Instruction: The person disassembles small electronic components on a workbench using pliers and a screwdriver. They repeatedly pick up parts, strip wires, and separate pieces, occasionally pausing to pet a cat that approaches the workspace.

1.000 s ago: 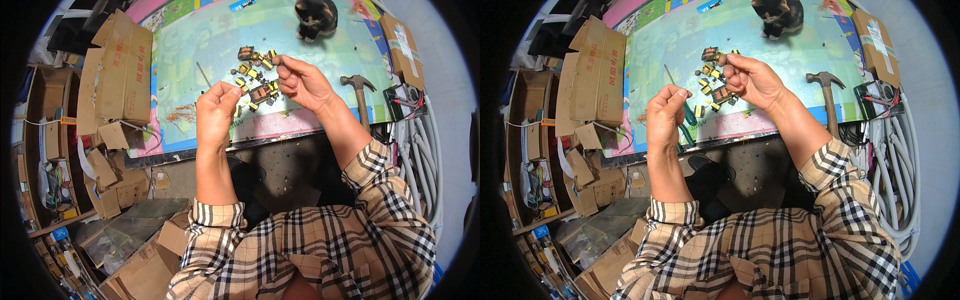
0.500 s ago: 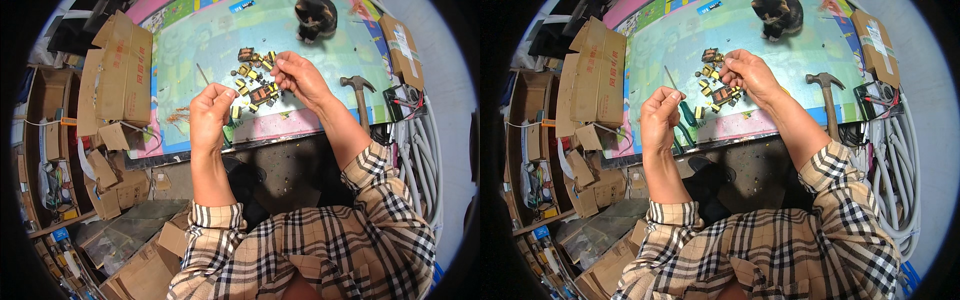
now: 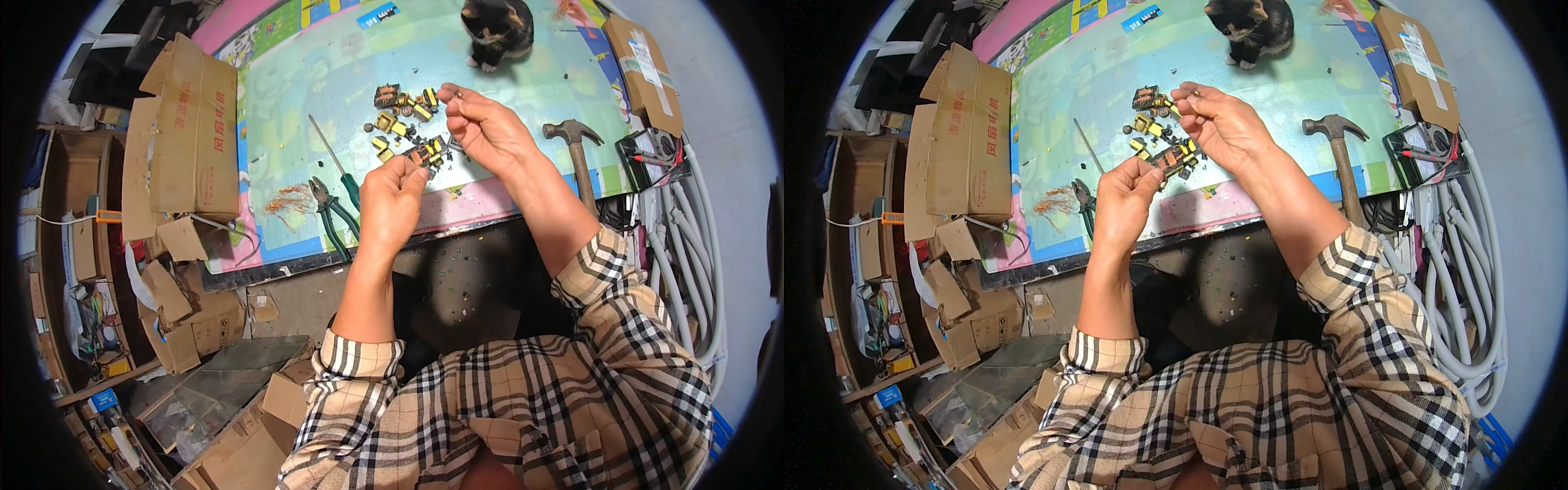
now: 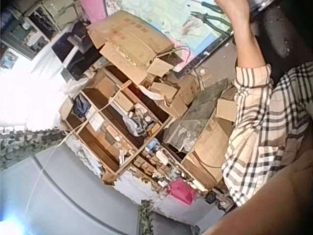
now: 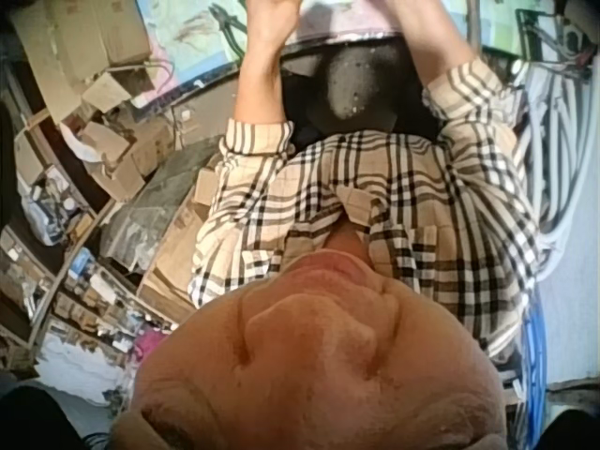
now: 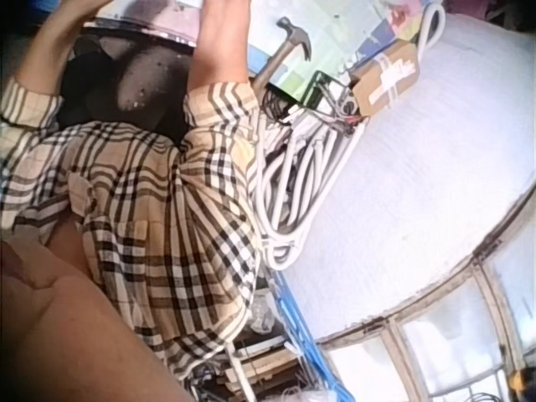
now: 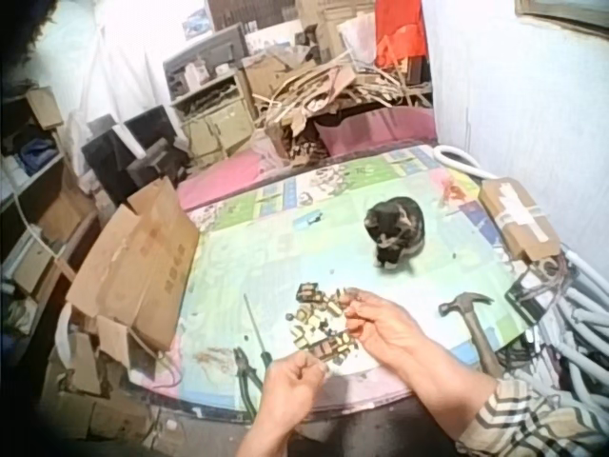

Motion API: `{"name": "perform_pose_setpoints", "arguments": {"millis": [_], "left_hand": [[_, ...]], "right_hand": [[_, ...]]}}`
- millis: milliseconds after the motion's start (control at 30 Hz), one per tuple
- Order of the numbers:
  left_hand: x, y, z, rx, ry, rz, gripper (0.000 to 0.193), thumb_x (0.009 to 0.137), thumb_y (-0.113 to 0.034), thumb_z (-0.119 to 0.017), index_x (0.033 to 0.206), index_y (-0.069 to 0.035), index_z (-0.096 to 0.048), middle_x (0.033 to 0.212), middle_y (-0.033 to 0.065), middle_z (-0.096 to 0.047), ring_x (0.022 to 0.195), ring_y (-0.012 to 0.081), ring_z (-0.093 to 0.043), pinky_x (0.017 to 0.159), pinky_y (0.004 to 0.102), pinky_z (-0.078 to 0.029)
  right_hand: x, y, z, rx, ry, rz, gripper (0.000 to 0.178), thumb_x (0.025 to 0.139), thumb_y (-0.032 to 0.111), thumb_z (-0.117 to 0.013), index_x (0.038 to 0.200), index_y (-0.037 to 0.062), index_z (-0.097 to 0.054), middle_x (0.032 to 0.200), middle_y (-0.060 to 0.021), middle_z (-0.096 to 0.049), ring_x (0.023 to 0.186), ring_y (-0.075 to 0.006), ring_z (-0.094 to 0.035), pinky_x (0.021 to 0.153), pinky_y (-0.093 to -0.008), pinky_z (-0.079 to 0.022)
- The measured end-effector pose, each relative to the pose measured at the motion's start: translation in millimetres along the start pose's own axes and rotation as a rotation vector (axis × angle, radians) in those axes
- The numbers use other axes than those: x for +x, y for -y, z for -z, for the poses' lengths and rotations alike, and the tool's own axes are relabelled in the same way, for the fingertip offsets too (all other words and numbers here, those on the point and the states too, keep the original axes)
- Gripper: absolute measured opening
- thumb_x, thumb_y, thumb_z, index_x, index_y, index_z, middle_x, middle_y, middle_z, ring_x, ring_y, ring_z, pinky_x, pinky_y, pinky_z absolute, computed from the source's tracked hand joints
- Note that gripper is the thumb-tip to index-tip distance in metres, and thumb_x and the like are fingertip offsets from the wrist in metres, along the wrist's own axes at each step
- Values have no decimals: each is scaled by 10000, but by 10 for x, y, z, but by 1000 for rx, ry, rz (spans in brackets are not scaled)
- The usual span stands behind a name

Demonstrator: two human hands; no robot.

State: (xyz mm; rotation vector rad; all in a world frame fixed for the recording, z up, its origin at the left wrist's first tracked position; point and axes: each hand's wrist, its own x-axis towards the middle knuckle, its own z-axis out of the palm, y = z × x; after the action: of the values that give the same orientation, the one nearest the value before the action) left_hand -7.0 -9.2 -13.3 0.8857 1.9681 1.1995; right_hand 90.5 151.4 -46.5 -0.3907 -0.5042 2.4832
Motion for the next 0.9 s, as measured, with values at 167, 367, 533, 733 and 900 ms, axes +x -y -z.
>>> {"name": "perform_pose_setpoints", "arguments": {"millis": [167, 367, 533, 733, 900], "left_hand": [[24, -1, -36, 13, 8, -10, 167, 873, -70, -592, 721, -7, -563, 616, -67, -453, 566, 30, -330, 499, 220, -267], [18, -40, -54, 69, -12, -3, 181, 870, -71, -592, 707, -3, -549, 613, -64, -442, 569, 36, -330, 500, 229, -271], [43, 40, -73, 85, -44, -35, 193, 847, -87, -604, 692, 10, -542, 551, -14, -445, 539, 65, -362, 487, 270, -315], [57, 10, -18, -33, -100, -25, 208, 853, -78, -602, 669, -9, -532, 556, -34, -452, 534, 55, -359, 473, 258, -304], [83, 48, 54, -130, -133, -38, 238, 871, -58, -585, 647, -35, -506, 572, -57, -436, 537, 41, -329, 476, 233, -276]], "right_hand": [[-15, 16, -64, 63, -49, 20, 183, 915, 12, -508, 1085, -54, -511, 961, -108, -586, 787, -139, -573, 709, -220, -516], [-34, 48, -91, 183, -122, -14, 139, 917, 25, -515, 1036, -45, -526, 943, -109, -588, 760, -134, -576, 653, -221, -507], [-30, 123, -40, 205, -148, -31, 128, 931, 50, -500, 1016, -42, -529, 973, -121, -580, 722, -109, -569, 581, -209, -471], [-24, 153, -31, 109, -132, -1, 180, 939, 52, -484, 1083, -52, -520, 1008, -114, -569, 724, -86, -554, 575, -193, -457], [-65, 126, -83, 3, -87, -5, 229, 940, 55, -486, 1143, -50, -500, 1025, -89, -558, 703, -56, -509, 566, -170, -433]]}}
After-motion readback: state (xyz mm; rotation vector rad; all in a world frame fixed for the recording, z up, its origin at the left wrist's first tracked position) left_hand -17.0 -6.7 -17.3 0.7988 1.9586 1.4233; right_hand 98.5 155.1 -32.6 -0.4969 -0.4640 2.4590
